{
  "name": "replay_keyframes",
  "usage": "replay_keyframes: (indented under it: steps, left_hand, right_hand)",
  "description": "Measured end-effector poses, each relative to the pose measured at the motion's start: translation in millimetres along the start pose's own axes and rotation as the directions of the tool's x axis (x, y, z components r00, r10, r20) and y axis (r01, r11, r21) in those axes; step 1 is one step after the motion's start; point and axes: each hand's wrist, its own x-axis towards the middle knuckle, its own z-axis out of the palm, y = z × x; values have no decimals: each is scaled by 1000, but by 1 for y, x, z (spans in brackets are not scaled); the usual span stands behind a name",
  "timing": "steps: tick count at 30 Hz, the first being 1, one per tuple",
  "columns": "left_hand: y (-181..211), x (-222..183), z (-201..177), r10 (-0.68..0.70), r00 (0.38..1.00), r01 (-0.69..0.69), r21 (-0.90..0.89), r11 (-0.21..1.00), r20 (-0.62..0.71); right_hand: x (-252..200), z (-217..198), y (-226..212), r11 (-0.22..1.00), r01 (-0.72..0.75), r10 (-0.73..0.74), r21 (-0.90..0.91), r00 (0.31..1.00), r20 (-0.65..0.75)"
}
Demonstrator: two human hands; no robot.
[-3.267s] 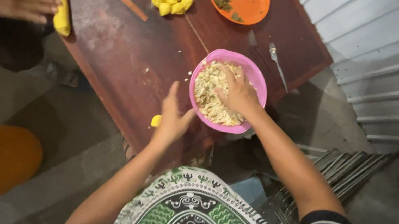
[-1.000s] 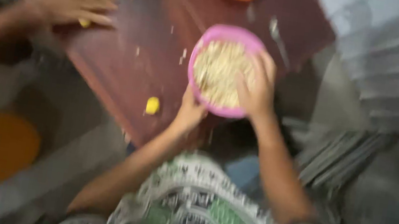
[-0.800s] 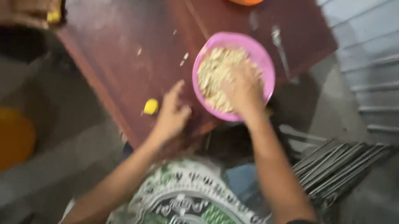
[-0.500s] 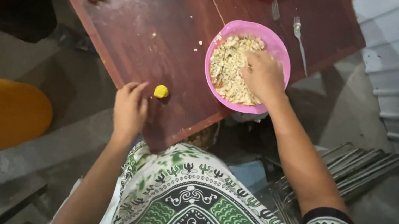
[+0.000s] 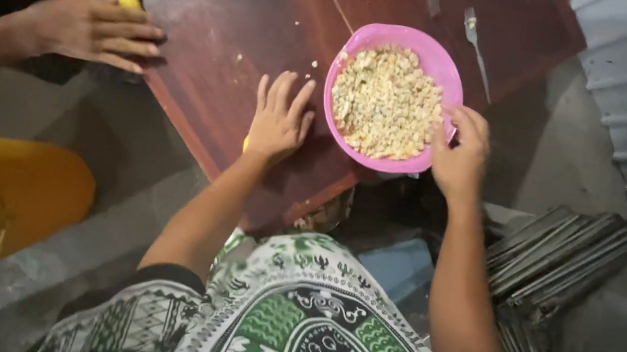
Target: Stuffing small yellow dough balls with a white crumbly filling in a bakery environment.
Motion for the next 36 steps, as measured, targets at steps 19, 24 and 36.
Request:
replay_keyframes:
  steps: [19,24,36]
  left_hand:
    - [8,-1,-29,131,986,-132,7,991,102]
    - [-1,-13,-51,63,983,-57,-42,998,170]
    - [-23,-32,-76,-190,894,214,-13,977,405]
  right_hand:
    - [15,7,-28,998,39,-30,-53,986,163]
    - [49,41,-38,964,219,-168,-152,941,293]
    - [67,68,-13,871,443,-302,-211,823,482]
